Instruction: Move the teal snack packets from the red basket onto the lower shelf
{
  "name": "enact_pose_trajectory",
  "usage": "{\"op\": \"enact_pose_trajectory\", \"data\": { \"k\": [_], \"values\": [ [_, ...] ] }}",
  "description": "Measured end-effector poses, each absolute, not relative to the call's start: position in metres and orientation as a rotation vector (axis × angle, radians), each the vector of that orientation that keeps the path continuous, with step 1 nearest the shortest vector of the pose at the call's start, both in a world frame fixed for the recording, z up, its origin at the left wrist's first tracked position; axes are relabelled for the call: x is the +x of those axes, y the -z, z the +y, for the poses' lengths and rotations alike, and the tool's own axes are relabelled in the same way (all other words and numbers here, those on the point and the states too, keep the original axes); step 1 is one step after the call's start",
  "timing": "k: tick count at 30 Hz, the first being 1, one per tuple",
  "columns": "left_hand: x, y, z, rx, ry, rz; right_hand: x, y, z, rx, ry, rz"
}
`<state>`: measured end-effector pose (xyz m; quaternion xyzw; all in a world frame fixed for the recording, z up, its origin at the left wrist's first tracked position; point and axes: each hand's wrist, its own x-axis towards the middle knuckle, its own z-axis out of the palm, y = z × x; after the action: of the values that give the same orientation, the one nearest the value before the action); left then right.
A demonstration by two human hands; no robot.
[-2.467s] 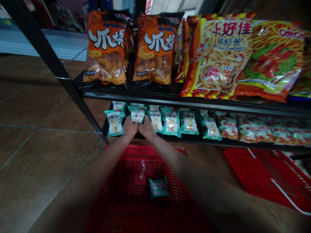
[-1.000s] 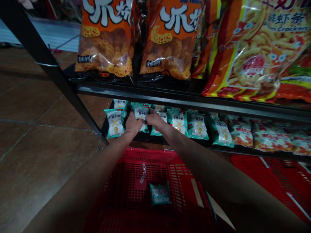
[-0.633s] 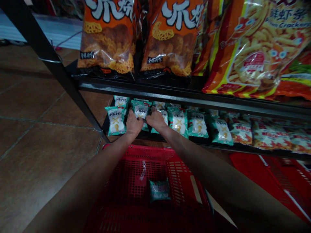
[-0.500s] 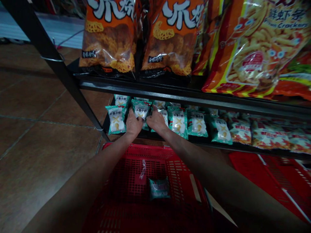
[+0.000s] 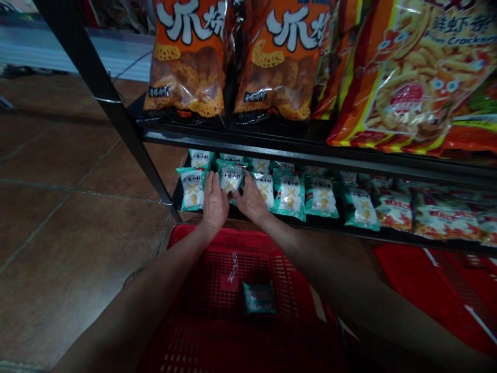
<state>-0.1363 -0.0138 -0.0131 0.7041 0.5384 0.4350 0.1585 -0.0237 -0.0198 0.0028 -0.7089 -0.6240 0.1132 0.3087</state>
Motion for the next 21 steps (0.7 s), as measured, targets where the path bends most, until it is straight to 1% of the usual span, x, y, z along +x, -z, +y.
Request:
{"op": "enact_pose_trajectory", "data": {
  "k": [3, 7, 10, 12, 14, 16, 18, 21],
  "values": [
    [-0.155, 0.009, -0.019, 2.026, -1.320, 1.705, -0.026, -0.003, -0.020, -1.886, -0.315, -1.643],
    [-0.172, 0.008, -0.021, 1.852, -1.229, 2.026, -0.028, -0.009, -0.027, -1.879, -0.253, -1.627],
    [-0.177, 0.010, -0.019, 1.763, -1.148, 2.084, -0.034, -0.018, -0.039, -1.881, -0.127, -1.633],
    [-0.180, 0.011, -0.016, 1.703, -1.148, 2.080, -0.045, -0.022, -0.046, -1.823, -0.102, -1.674],
    [-0.184, 0.011, -0.013, 1.651, -1.175, 2.045, -0.061, -0.021, -0.049, -1.709, -0.233, -1.759],
    [-0.188, 0.011, -0.008, 1.626, -1.181, 1.988, -0.079, -0.016, -0.047, -1.640, -0.469, -1.823],
    [-0.192, 0.011, -0.004, 1.591, -1.144, 1.964, -0.097, -0.008, -0.039, -1.720, -0.601, -1.755],
    [-0.197, 0.010, 0.001, 1.508, -1.057, 1.955, -0.114, -0.002, -0.026, -1.794, -0.691, -1.648]
  ]
}}
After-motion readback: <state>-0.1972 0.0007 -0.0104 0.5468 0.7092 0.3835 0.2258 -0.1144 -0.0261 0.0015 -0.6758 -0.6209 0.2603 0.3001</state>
